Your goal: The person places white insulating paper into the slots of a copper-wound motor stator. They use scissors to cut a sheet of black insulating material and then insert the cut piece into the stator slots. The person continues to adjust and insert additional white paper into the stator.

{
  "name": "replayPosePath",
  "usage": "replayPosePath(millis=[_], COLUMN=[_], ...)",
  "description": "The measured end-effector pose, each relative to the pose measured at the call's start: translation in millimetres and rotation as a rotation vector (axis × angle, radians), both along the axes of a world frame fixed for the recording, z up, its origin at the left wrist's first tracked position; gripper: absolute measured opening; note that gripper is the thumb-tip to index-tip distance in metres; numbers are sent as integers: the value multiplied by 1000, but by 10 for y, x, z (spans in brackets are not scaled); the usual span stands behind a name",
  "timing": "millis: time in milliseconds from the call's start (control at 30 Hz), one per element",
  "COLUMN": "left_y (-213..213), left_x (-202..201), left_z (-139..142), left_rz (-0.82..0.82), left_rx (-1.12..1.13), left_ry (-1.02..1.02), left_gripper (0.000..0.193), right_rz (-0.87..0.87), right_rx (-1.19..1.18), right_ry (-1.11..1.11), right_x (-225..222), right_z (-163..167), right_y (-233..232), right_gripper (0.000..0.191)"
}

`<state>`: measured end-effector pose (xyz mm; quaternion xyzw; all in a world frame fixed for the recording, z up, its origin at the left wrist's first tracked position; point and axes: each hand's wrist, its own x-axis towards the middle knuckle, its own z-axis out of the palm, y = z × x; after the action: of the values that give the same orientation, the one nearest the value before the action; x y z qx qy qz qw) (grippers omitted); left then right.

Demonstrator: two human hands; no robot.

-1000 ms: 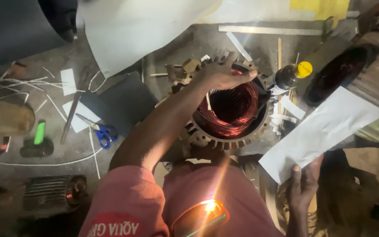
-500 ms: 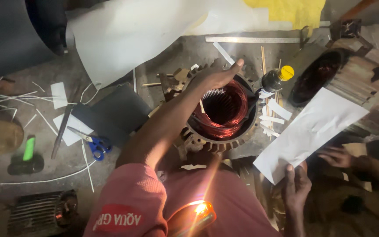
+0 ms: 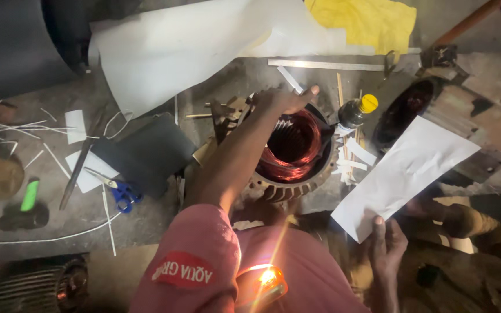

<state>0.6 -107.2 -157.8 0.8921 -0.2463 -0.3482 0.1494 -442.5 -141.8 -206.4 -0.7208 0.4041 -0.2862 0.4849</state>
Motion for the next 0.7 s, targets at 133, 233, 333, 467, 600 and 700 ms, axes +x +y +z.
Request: replayPosePath(millis=[133, 233, 333, 467, 600, 700], left_y=[-5, 65, 130, 138, 150, 240], left_x=[4, -5, -36, -51, 37, 141], left_z=[-55, -56, -1, 33, -123, -317], left_rz=[-53, 12, 79, 59, 4, -7], left_rx=[-27, -133, -109, -123, -226, -429], left_ry=[-33, -29, 25, 50, 58, 161], left_gripper=[114, 113, 116, 122, 125, 120], right_rz=[-25, -49, -81, -98, -77, -60], right_rx=[-93, -68, -6, -24, -16, 12], right_ry=[-19, -24, -6, 21, 34, -49], right_x=[-172, -316, -453, -580, -595, -510], right_z=[-67, -102, -136, -186, -232, -239], right_y=[156, 335, 505, 673, 822, 910], right_gripper=[35, 33, 33, 33, 30, 32])
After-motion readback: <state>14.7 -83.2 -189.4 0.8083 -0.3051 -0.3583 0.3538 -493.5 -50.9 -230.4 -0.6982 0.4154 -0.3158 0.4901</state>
